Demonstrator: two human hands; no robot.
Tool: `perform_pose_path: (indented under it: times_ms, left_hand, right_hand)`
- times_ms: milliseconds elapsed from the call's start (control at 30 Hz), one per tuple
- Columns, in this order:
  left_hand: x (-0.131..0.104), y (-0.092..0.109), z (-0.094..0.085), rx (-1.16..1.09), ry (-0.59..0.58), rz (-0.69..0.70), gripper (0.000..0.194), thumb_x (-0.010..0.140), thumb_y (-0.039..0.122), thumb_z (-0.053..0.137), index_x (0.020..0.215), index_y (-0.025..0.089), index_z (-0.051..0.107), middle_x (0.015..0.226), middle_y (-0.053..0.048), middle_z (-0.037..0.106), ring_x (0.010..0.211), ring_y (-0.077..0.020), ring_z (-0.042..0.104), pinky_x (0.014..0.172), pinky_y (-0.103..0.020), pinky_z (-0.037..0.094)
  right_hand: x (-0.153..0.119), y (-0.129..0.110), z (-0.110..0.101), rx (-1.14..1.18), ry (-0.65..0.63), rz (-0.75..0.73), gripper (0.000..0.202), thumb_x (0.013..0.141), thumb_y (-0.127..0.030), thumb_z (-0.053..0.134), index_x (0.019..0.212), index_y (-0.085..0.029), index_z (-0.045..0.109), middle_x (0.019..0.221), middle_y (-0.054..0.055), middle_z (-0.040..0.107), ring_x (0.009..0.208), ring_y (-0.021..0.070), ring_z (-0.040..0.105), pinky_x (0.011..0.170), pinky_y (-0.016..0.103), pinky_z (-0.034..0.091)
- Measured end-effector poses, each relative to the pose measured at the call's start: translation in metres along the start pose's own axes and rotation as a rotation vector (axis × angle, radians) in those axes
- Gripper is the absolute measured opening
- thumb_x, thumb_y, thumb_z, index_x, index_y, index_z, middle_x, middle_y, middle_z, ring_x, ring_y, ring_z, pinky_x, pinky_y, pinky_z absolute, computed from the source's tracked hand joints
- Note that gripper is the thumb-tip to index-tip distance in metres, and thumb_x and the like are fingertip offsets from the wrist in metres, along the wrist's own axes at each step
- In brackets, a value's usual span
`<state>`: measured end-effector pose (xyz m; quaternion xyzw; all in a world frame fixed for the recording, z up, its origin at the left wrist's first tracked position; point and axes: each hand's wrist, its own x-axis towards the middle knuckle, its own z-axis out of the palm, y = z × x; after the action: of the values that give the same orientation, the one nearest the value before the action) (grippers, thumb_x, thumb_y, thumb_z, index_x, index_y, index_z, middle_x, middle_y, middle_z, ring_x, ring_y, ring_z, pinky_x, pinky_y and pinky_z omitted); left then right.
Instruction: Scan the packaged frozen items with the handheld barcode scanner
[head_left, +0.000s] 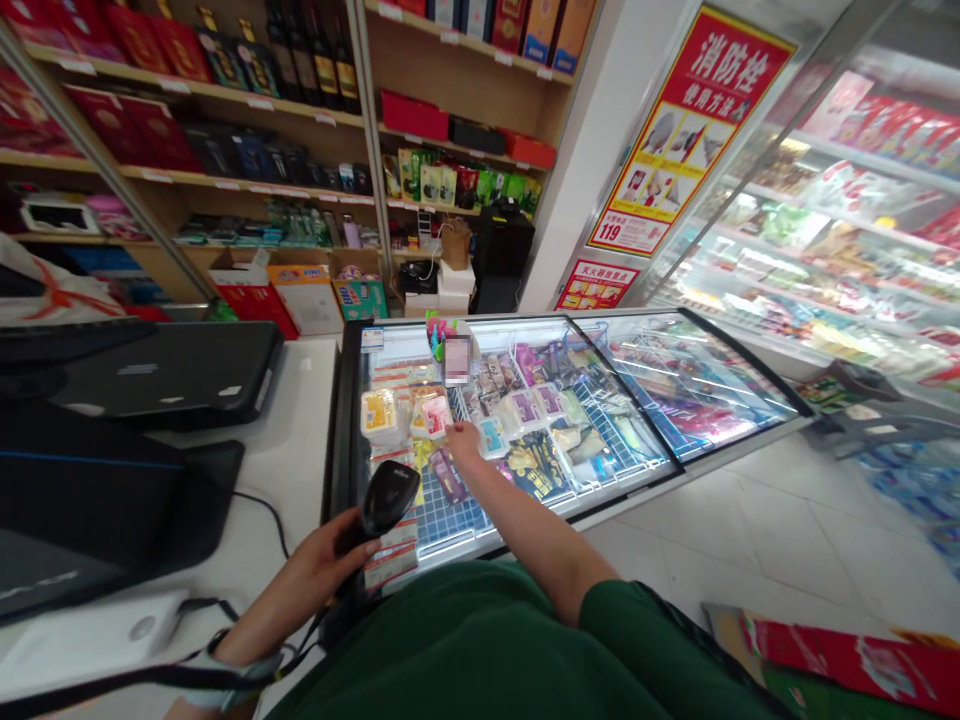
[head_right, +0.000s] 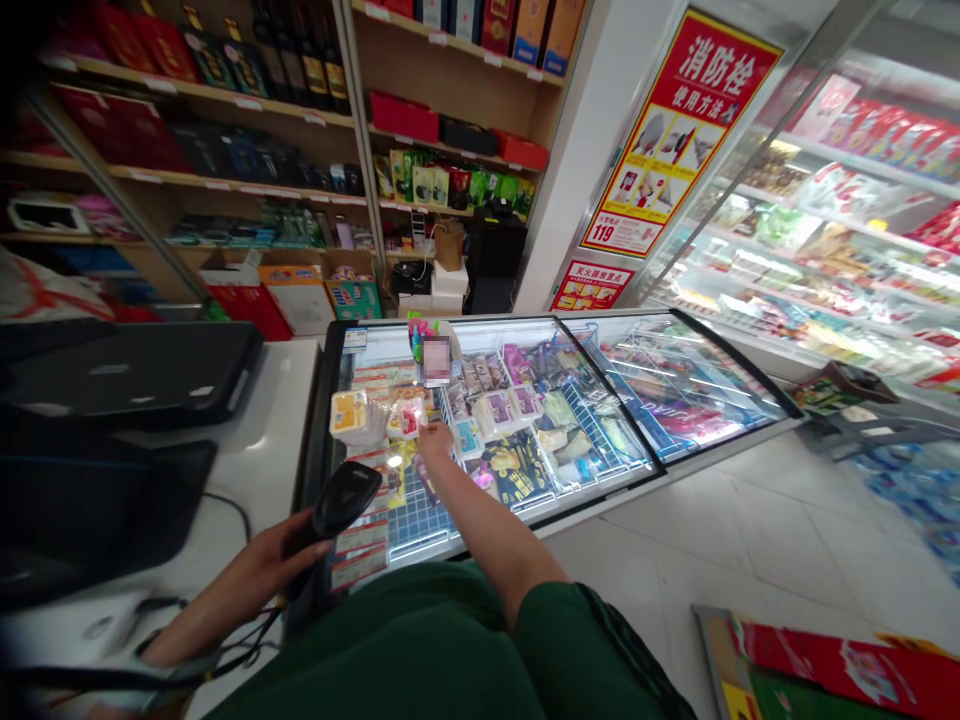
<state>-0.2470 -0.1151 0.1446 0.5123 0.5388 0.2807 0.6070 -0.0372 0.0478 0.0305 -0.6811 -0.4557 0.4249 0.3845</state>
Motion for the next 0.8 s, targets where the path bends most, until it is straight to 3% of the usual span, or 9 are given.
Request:
perform_pose_path:
  times_ms: [100, 200, 467, 800]
  left_hand:
    - [0.0, 0.004, 0.003, 0.015, -0.012, 0.011, 0.055, 0.069, 0.055, 0.074, 0.111, 0.02, 0.07, 0.113, -0.009, 0.073, 0.109, -0.0319, 0.066, 0.098, -0.044, 0.051]
    - [0.0, 0.009, 0.006, 0.041, -0.009, 0.018, 0.055, 0.069, 0.055, 0.074, 0.111, 0.02, 0.07, 0.113, -0.009, 0.074, 0.108, -0.0324, 0.066, 0.098, -0.045, 0.051]
    - [0.001, 0.021, 0.016, 0.073, -0.033, 0.012, 0.059, 0.066, 0.06, 0.074, 0.109, 0.019, 0.069, 0.111, -0.008, 0.074, 0.109, -0.0315, 0.066, 0.098, -0.042, 0.052]
    - [0.007, 0.032, 0.029, 0.113, -0.158, 0.042, 0.056, 0.074, 0.049, 0.073, 0.12, 0.019, 0.063, 0.123, -0.008, 0.069, 0.118, -0.0297, 0.061, 0.1, -0.038, 0.05]
  right_hand:
    - [-0.009, 0.002, -0.014, -0.007, 0.038, 0.007, 0.014, 0.084, -0.032, 0.063, 0.082, -0.019, 0.069, 0.069, 0.001, 0.066, 0.07, 0.0189, 0.066, 0.061, 0.026, 0.049]
    - [-0.018, 0.006, -0.029, -0.007, 0.062, -0.015, 0.011, 0.08, -0.03, 0.064, 0.079, -0.02, 0.068, 0.065, 0.0, 0.065, 0.067, 0.0187, 0.065, 0.059, 0.026, 0.048]
    - [-0.036, 0.011, -0.069, 0.02, 0.085, -0.147, 0.013, 0.078, -0.03, 0.063, 0.086, -0.021, 0.068, 0.078, 0.0, 0.069, 0.074, 0.0178, 0.064, 0.073, 0.028, 0.049]
    - [-0.052, 0.002, -0.102, 0.106, 0.145, -0.233, 0.021, 0.08, -0.036, 0.062, 0.092, -0.021, 0.069, 0.083, 0.001, 0.071, 0.077, 0.0185, 0.065, 0.077, 0.029, 0.049]
